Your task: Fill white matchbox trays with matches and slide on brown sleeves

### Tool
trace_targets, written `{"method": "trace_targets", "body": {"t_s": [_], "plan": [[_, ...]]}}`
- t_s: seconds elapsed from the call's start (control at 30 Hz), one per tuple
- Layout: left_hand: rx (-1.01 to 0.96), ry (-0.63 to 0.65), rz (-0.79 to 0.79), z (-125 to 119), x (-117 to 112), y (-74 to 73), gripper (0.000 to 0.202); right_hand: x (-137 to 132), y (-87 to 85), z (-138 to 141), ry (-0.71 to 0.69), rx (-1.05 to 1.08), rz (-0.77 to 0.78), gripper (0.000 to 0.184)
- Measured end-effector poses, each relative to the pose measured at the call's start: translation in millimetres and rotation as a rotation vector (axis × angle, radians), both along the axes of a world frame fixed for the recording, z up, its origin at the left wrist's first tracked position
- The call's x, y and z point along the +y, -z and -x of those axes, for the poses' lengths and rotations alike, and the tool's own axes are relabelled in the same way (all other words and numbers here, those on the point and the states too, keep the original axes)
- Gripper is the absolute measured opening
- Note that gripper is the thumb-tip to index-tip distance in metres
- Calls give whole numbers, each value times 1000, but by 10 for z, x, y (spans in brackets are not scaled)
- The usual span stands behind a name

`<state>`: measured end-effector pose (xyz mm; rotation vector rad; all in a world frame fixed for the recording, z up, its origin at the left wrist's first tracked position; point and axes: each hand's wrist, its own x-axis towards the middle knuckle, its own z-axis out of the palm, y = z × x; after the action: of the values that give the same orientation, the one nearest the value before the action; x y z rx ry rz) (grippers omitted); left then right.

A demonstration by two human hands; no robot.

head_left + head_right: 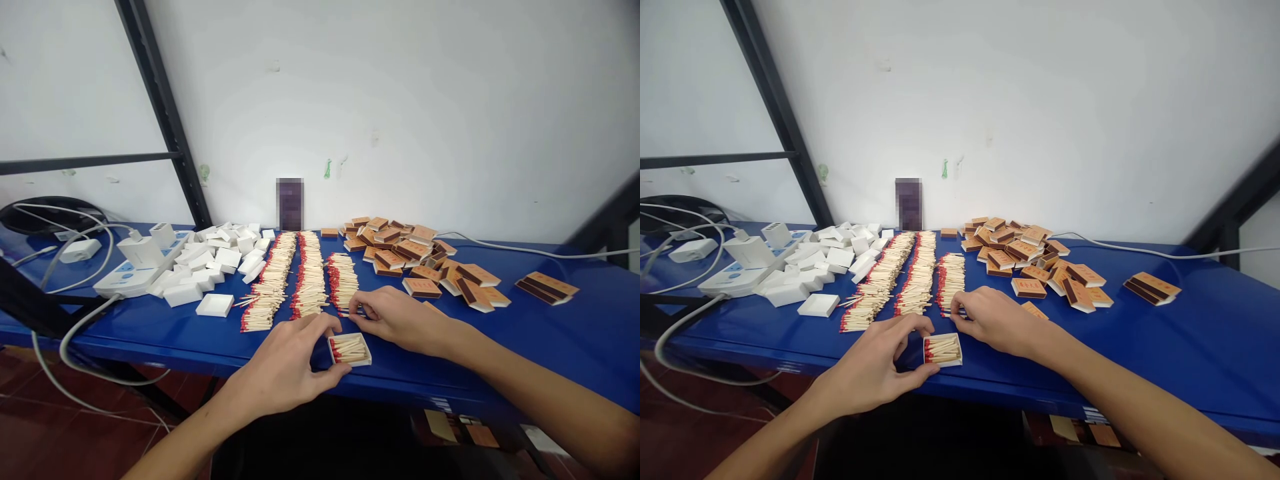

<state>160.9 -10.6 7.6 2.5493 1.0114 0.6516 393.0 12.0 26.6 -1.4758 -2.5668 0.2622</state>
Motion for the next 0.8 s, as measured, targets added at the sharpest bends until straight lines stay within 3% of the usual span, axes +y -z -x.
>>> {"method": "trace_targets", "body": {"t_s": [0.47, 0.8], "plan": [[-29, -7, 41, -5, -10, -5, 38, -29, -57, -10, -42, 37, -6, 10], [-8, -10, 61, 10, -27, -22, 36, 17, 20, -53, -43, 6, 26, 13]]}}
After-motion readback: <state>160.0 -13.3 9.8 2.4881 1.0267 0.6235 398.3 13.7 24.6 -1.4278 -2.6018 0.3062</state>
